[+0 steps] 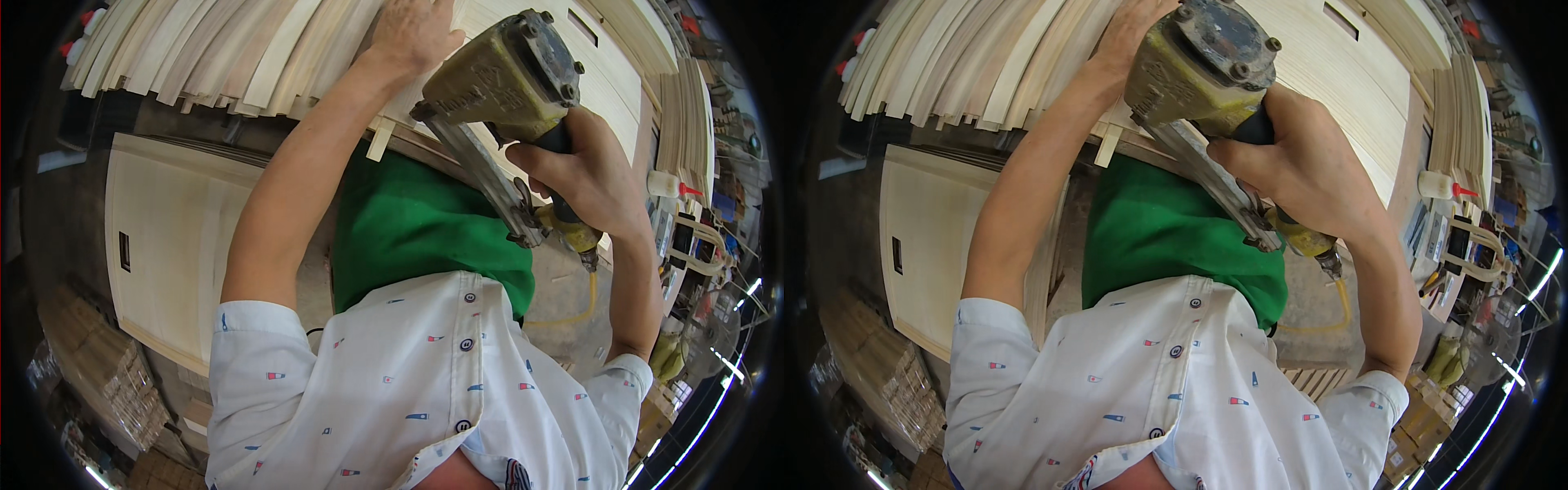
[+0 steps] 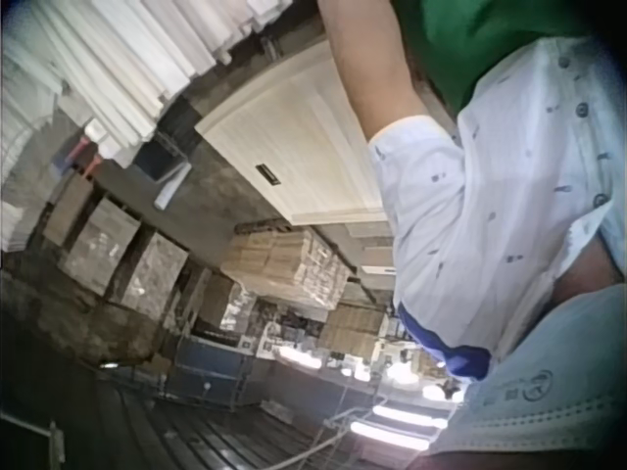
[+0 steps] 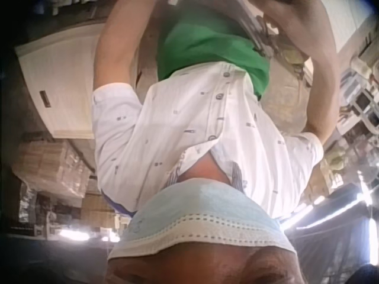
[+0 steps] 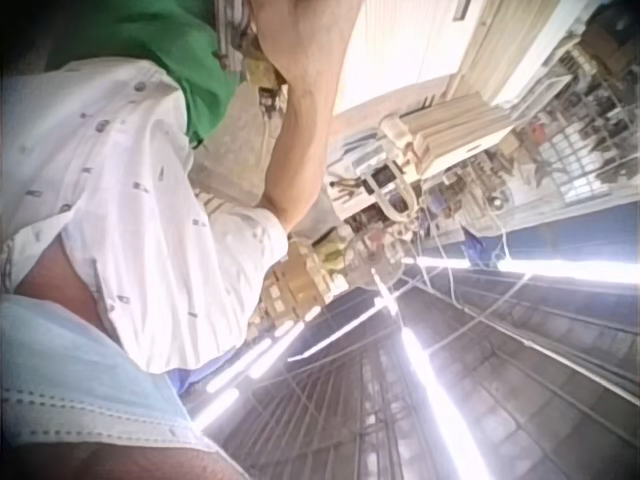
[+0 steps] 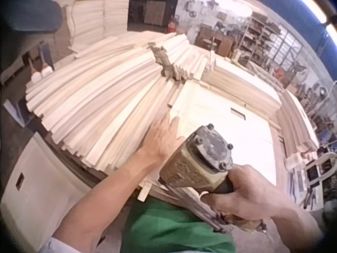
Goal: Assembling wood panels using glue and a pneumatic nail gun.
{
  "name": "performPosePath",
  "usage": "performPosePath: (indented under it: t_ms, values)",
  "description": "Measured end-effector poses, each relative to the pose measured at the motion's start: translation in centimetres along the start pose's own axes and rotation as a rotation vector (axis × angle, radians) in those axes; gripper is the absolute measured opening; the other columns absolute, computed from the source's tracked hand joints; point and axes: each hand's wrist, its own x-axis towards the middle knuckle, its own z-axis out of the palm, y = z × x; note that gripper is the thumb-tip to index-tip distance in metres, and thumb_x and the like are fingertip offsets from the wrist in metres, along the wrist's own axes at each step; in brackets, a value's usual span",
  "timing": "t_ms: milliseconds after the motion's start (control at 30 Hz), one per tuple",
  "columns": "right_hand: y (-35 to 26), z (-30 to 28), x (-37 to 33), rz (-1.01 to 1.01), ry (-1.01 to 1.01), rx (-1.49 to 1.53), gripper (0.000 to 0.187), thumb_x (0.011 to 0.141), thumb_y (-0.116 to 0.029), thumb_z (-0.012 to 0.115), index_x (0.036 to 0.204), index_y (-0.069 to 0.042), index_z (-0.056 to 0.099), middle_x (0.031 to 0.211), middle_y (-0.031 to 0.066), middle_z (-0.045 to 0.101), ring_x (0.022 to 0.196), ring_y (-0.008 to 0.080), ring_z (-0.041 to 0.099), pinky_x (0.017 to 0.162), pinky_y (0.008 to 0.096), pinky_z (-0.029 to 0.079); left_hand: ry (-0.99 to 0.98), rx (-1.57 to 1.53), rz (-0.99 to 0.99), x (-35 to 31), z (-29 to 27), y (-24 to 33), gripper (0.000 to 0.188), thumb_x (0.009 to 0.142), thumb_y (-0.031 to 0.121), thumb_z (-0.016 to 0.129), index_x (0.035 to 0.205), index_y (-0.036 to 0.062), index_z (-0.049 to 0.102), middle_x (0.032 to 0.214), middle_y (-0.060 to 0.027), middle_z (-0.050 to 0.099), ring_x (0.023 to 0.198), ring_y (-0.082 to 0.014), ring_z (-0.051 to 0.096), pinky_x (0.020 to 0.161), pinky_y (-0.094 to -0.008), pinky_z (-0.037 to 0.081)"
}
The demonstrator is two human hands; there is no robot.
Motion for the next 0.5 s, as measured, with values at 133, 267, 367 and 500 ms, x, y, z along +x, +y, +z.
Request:
performPosePath:
  t_ms: [133,267,367,500]
  values:
    - [-0.3,0.5,0.8,-0.087,0.003,-0.019,0.027,0.078,-0.015,0.066,0.095,0.005,0.059,0.063,0.0057,0.056,0.056,0.0119,0.052,0.055,0.0305,0.045,0.104,0.036,0.104,0.0,0.2,-1.4,0.063,0.085,0.036,0.060,0.128,-0.0075,0.046,0.124,-0.0372,0.047,0.116,-0.0483,0.047,0.101,-0.0523,0.037]
    - [-1.0,0.8,1.2,-0.041,0.012,-0.069,0.027,0.078,-0.014,0.066,0.095,0.005,0.059,0.065,0.0082,0.056,0.059,0.0134,0.052,0.059,0.0310,0.045,0.194,0.056,0.196,-0.6,1.4,-3.1,0.056,0.088,0.034,0.056,0.129,-0.0034,0.048,0.127,-0.0337,0.047,0.118,-0.0475,0.046,0.099,-0.0522,0.039]
    - [-0.7,0.8,1.4,-0.120,0.004,-0.097,0.030,0.079,-0.014,0.066,0.100,0.005,0.057,0.069,0.0149,0.060,0.064,0.0241,0.059,0.064,0.0358,0.047,0.127,0.055,0.171,-1.0,1.5,-3.7,0.047,0.086,0.027,0.057,0.122,-0.0022,0.052,0.121,-0.0270,0.052,0.112,-0.0419,0.050,0.096,-0.0510,0.039]
    - [0.6,1.9,2.0,-0.350,0.021,-0.183,0.031,0.082,-0.014,0.066,0.104,0.003,0.056,0.085,0.0190,0.065,0.078,0.0327,0.059,0.071,0.0400,0.048,0.083,-0.007,0.145,-0.1,0.3,-2.1,0.042,0.084,0.021,0.059,0.119,-0.0015,0.052,0.116,-0.0216,0.056,0.106,-0.0371,0.054,0.093,-0.0499,0.040]
